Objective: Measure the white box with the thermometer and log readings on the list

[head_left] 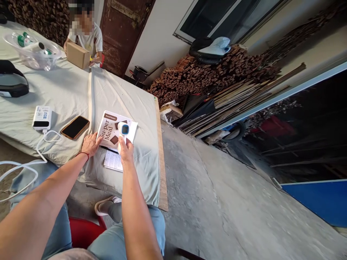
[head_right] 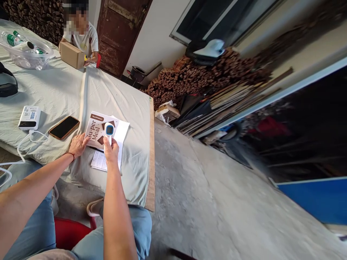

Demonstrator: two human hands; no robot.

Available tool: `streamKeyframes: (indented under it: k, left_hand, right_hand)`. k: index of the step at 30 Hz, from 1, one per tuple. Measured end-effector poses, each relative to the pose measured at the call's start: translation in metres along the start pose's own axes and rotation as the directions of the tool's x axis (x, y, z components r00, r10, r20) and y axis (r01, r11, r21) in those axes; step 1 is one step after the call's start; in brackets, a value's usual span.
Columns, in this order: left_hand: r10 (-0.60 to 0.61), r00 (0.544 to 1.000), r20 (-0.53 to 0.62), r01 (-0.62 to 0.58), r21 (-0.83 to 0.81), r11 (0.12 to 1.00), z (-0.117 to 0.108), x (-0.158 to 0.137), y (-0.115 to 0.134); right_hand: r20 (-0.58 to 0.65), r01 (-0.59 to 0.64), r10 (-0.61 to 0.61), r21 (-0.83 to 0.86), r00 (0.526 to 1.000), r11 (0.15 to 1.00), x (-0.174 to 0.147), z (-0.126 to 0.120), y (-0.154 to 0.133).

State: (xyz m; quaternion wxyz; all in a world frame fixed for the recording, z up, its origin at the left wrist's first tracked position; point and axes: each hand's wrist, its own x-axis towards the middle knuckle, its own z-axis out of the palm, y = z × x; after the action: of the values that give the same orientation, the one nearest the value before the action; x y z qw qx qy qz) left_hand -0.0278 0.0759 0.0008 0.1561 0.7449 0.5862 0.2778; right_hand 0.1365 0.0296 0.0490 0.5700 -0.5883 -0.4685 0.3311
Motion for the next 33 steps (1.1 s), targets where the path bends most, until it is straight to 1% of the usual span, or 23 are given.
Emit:
streamKeyframes:
  k: [7,10,13,16,18,19,21,23,25,26,28,30,31,32,33]
  left_hand:
    - [-0.016,1.0,0.026,0.017,-0.021,1.0,-0.003,0.0,0.002]
    - [-0.012,0.999,0.031,0.013,-0.022,1.0,-0.005,-0.001,0.003]
    - [0.002,1.0,0.03,-0.001,-0.034,0.999,-0.004,-0.001,0.002]
    - [0.011,1.0,0.014,-0.01,-0.068,0.998,-0.002,-0.002,-0.001]
    - [0.018,1.0,0.004,-0.018,-0.101,0.995,-0.001,-0.003,-0.001]
    - [0.022,1.0,0.0,-0.022,-0.115,0.993,-0.001,-0.003,-0.001]
    - [0.035,0.999,-0.002,-0.035,-0.131,0.991,-0.001,-0.003,-0.001]
    - [0.045,0.999,0.0,-0.045,-0.132,0.99,-0.001,-0.003,0.0]
    - [0.054,0.999,0.007,-0.053,-0.129,0.99,-0.002,-0.003,0.002]
    - [0.055,0.998,0.012,-0.053,-0.128,0.99,-0.002,-0.003,0.003]
    - [0.051,0.998,0.024,-0.048,-0.129,0.991,-0.003,-0.003,0.004]
    - [0.047,0.998,0.039,-0.041,-0.133,0.99,-0.004,-0.003,0.005]
    - [0.045,0.998,0.044,-0.038,-0.135,0.99,-0.004,-0.003,0.006]
    - [0.043,0.998,0.047,-0.036,-0.136,0.99,-0.005,-0.003,0.006]
    - [0.04,0.998,0.049,-0.033,-0.137,0.99,-0.006,-0.003,0.006]
  right_hand:
    - [0.021,-0.043,0.042,0.012,0.999,0.999,0.003,0.002,0.003]
    - [0.016,-0.047,0.047,0.031,0.999,0.998,0.002,0.004,0.0]
    - [0.0,-0.032,0.032,0.011,1.0,0.999,-0.002,0.002,-0.004]
    - [-0.057,0.02,-0.023,-0.047,0.998,0.999,-0.008,-0.015,-0.003]
    - [-0.152,0.047,-0.067,-0.131,0.986,0.99,-0.011,-0.036,0.007]
    - [-0.213,0.043,-0.086,-0.199,0.973,0.979,-0.013,-0.049,0.015]
    - [-0.282,-0.019,-0.096,-0.38,0.955,0.925,-0.016,-0.077,0.035]
    - [-0.299,-0.118,-0.068,-0.562,0.952,0.819,-0.02,-0.102,0.055]
    - [-0.288,-0.163,-0.061,-0.692,0.956,0.704,-0.024,-0.116,0.068]
    - [-0.277,-0.156,-0.085,-0.739,0.957,0.655,-0.026,-0.117,0.072]
    - [-0.236,-0.09,-0.177,-0.805,0.956,0.586,-0.029,-0.109,0.072]
    - [-0.141,0.02,-0.252,-0.839,0.957,0.544,-0.029,-0.088,0.066]
    - [-0.067,0.082,-0.255,-0.844,0.965,0.53,-0.028,-0.075,0.063]
    - [0.016,0.136,-0.231,-0.848,0.973,0.512,-0.027,-0.062,0.059]
    - [0.076,0.165,-0.197,-0.856,0.978,0.49,-0.026,-0.05,0.055]
